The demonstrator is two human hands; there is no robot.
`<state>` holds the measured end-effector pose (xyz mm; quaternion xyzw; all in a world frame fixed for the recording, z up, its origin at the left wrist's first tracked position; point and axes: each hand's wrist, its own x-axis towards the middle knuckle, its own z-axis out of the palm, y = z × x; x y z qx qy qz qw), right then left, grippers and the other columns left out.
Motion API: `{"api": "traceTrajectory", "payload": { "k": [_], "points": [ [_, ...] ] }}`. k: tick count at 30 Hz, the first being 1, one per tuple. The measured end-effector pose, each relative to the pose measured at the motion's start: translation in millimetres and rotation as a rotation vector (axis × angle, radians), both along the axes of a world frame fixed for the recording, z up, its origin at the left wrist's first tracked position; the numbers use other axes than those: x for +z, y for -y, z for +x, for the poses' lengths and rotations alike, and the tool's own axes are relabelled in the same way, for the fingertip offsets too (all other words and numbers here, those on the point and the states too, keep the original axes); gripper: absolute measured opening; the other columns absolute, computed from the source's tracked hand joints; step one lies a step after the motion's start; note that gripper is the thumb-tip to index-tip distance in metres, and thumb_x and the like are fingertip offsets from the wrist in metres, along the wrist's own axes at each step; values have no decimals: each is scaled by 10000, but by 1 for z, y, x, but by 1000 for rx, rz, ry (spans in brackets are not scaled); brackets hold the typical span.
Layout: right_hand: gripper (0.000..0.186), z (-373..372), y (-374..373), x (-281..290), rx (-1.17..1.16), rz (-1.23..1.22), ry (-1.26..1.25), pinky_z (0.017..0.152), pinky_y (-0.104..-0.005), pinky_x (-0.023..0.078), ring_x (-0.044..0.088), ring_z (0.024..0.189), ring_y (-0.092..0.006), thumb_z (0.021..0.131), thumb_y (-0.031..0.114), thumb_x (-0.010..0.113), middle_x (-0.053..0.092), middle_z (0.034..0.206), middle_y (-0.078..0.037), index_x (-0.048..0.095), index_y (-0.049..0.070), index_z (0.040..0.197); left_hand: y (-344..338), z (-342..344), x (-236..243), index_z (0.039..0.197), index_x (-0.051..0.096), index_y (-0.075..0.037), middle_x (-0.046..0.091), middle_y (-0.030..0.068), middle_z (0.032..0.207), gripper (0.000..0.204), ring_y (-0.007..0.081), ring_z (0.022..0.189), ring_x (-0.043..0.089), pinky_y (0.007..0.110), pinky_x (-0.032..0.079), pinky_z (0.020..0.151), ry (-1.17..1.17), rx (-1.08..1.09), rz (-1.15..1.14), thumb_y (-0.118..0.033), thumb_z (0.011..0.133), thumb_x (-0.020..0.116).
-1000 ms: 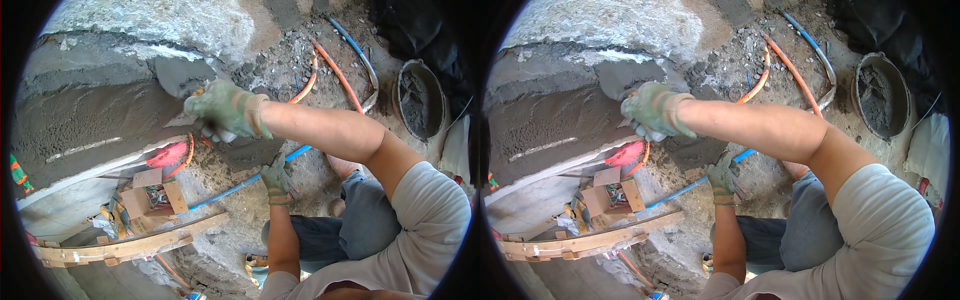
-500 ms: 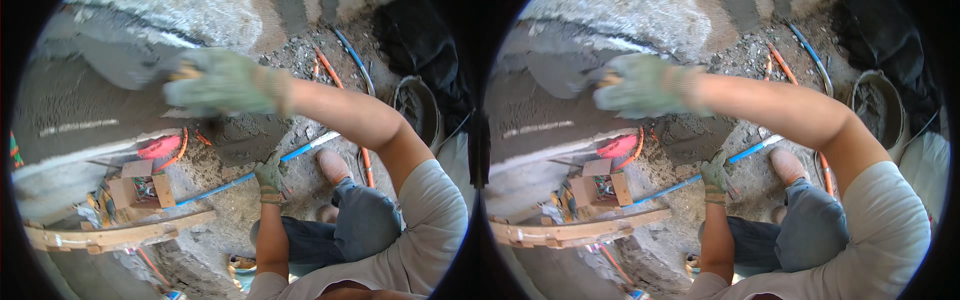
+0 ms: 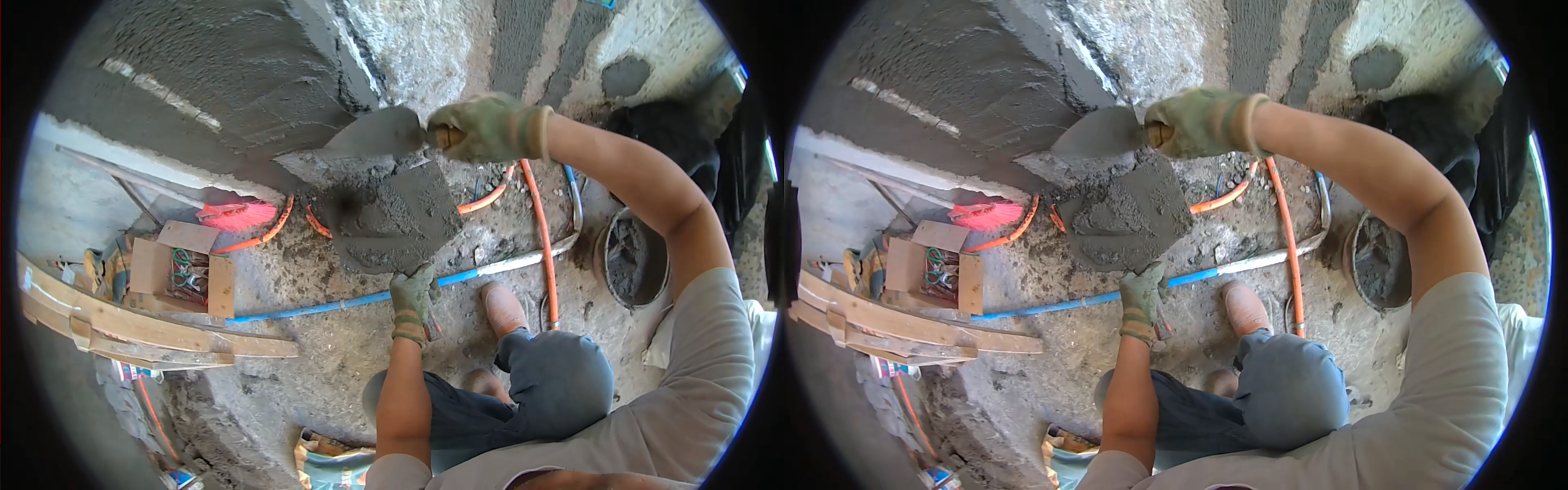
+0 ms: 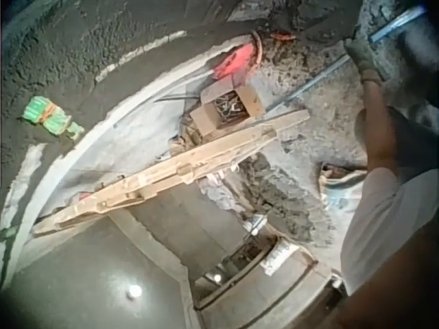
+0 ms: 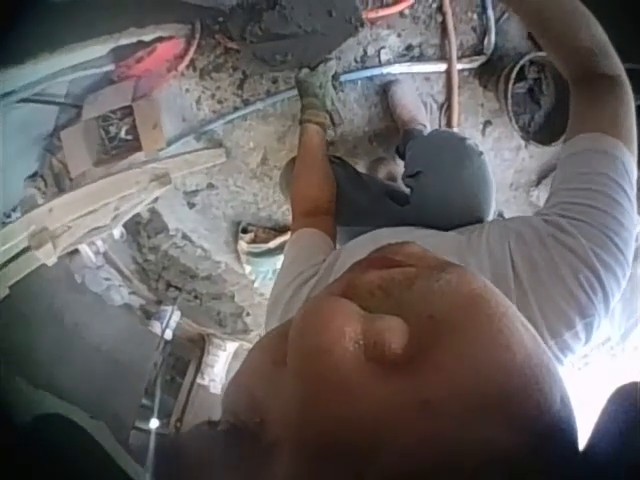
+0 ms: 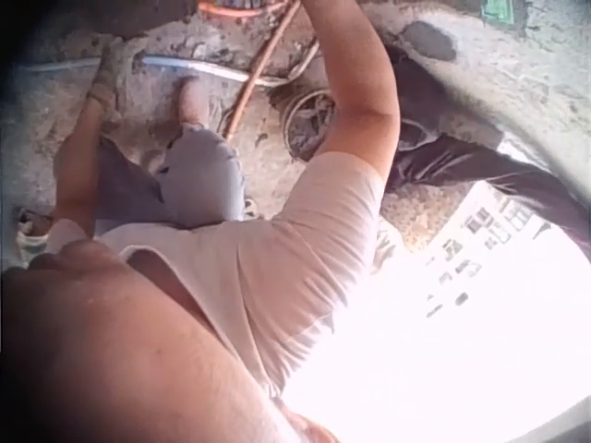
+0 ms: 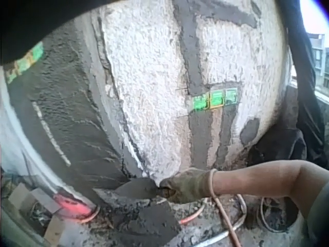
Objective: Applying cement mortar to a wall using a trowel and a hawk.
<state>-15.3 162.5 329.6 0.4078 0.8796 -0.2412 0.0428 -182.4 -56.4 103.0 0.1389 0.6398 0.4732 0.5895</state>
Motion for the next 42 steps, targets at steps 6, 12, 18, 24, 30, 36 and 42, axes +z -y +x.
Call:
{"api": "traceTrajectory", "payload": {
  "k": [6,12,18,24,30,36,42],
  "points": [
    [248,-25,-28,35,237,809,560,504,-256,494,565,595,-103,955,295,544,552,696,-11,593,92,1091,8,3,-3,819,630,8,596,96,611,129,161,422,525,278,392,391,66,4,44,-108,824,686],
    [185,-45,-47,63,258,964,173,495,-364,465,604,621,-230,932,289,533,584,677,-75,594,136,1017,10,-1,5,737,628,20,580,101,575,169,180,416,532,305,405,388,11,32,-4,-119,817,681],
    [194,-36,-30,28,228,956,74,417,-237,405,497,500,-108,975,364,485,480,616,5,533,180,1015,5,-2,9,751,635,17,581,98,577,162,177,411,531,302,402,384,29,39,9,-119,817,693],
    [157,-17,-45,-13,120,732,540,513,-273,458,522,550,-111,990,290,489,518,659,-10,543,170,1076,4,1,13,775,620,11,580,92,578,145,156,427,530,284,384,391,37,17,21,-106,829,687],
    [124,-39,-52,10,115,896,173,456,-268,448,505,493,-122,965,253,546,504,619,-2,579,162,1043,-1,5,9,767,623,20,585,101,586,145,159,423,521,289,397,404,29,10,3,-97,827,683],
    [173,-28,-43,27,146,1140,-376,389,-255,402,465,461,-107,949,273,560,479,602,5,568,168,1086,-11,11,15,768,623,23,588,93,594,138,159,424,520,294,403,404,-47,22,-9,-90,818,685],
    [186,0,60,-116,19,-128,-439,479,-287,490,552,504,-142,901,283,543,563,594,-51,568,106,851,-10,-10,6,835,639,31,588,93,597,139,161,425,521,289,424,405,-33,87,-130,-81,806,718]
  ]
}}
